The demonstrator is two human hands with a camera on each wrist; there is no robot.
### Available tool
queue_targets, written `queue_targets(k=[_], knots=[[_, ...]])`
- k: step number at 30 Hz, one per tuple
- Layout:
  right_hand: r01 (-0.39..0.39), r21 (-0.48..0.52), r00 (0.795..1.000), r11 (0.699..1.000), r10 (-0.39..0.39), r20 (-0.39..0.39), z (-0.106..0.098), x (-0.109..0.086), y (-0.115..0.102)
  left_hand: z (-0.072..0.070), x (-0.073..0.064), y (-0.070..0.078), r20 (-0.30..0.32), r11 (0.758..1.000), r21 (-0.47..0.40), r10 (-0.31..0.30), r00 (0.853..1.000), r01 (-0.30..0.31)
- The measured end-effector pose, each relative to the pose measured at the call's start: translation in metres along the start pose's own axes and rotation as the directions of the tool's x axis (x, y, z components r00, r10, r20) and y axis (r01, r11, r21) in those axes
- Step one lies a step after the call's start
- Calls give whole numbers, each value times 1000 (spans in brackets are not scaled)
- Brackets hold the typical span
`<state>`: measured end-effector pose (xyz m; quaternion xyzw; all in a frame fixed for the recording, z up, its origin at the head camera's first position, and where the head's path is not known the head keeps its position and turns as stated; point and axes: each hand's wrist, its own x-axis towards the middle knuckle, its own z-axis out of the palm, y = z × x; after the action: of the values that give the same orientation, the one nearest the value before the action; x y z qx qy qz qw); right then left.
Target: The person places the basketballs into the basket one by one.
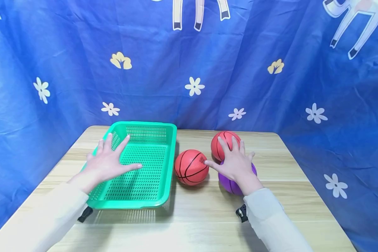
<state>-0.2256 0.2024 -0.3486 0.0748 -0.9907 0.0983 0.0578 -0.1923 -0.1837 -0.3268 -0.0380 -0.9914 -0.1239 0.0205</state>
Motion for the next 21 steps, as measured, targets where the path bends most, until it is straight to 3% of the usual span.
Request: queue_targets(k=[10,21], knots=[[2,0,1000,1000,-2,-21,-8,2,2,-13,-4,-7,2,1000,16,-7,1000,7],[-19,33,999,999,20,-29,-26,4,11,-26,-8,-29,-3,999,24,-25,1000,25]])
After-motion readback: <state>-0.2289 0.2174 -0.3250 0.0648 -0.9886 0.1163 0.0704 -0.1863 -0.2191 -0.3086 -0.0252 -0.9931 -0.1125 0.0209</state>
